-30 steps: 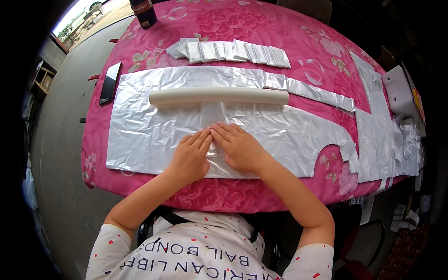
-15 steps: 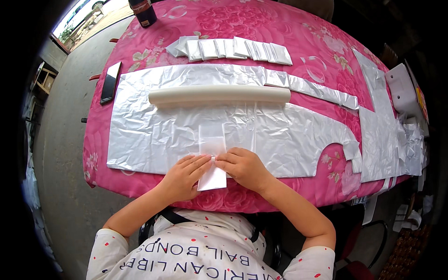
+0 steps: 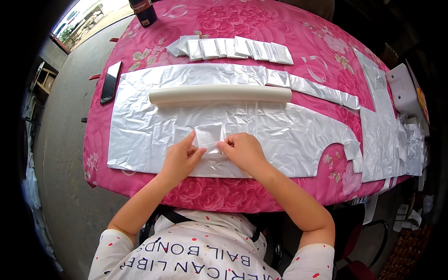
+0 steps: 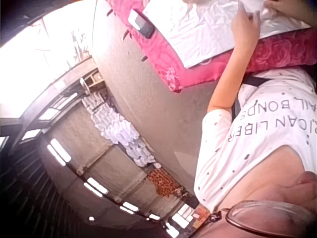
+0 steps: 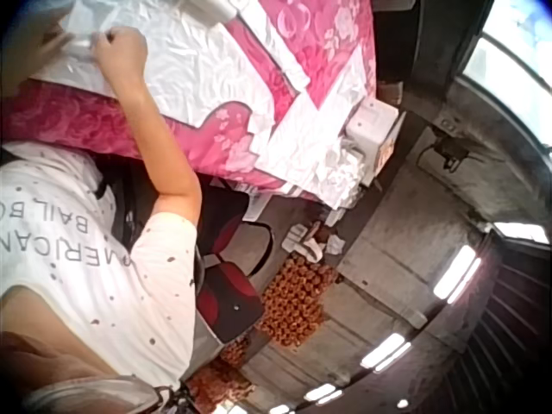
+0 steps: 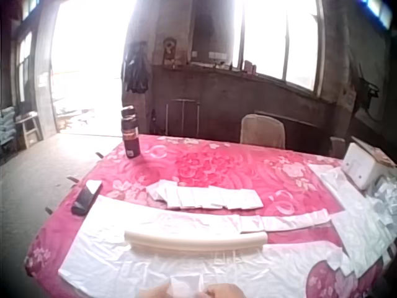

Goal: The person repeatedly unrolls a roll of white plastic sheeting, tears off a piece, and folds it into a small square. The folded pieces are stacked on a pink floral tablecloth.

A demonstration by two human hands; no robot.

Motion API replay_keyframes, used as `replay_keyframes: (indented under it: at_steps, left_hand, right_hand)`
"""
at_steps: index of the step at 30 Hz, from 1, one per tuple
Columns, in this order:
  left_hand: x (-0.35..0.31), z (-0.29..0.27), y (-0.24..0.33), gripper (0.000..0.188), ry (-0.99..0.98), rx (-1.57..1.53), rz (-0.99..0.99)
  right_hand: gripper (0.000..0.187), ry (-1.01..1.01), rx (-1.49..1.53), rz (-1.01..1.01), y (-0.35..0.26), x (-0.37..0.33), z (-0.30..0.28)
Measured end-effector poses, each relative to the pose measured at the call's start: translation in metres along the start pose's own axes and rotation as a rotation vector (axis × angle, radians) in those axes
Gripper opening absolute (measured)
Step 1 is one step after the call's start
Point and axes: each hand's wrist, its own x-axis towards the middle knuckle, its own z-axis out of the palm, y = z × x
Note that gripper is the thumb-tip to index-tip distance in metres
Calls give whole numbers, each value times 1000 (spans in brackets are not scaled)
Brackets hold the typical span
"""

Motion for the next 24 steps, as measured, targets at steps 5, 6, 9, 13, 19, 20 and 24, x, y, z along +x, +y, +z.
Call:
replay_keyframes:
  at_steps: [5,6,9,13,19,20,24]
  left_hand:
    - [3,6,-5,69,23,55,-2]
    - [3,7,-7,70,36,65,-1]
    - [8,7,-10,70,45,18,13]
    - [17,-6,1,66,-21,0,-13]
    - [22,10,1,68,47,379,540]
    - [20,19,-1,73,35,405,524]
    - [14,40,-14,106,-7,503,504]
  right_hand:
    - [27,-12,-32,54,-4,7,0]
    - [27,-12,-36,61,-5,7,1]
    - [28,-5,-60,76,-4,8,3]
    - [29,27,-46,69,0,8,5]
    - [27,81,-86,43,-2,4,8]
    - [26,81,-69,63,-5,2,7]
    - [24,121,-153,24,-6,-5,11]
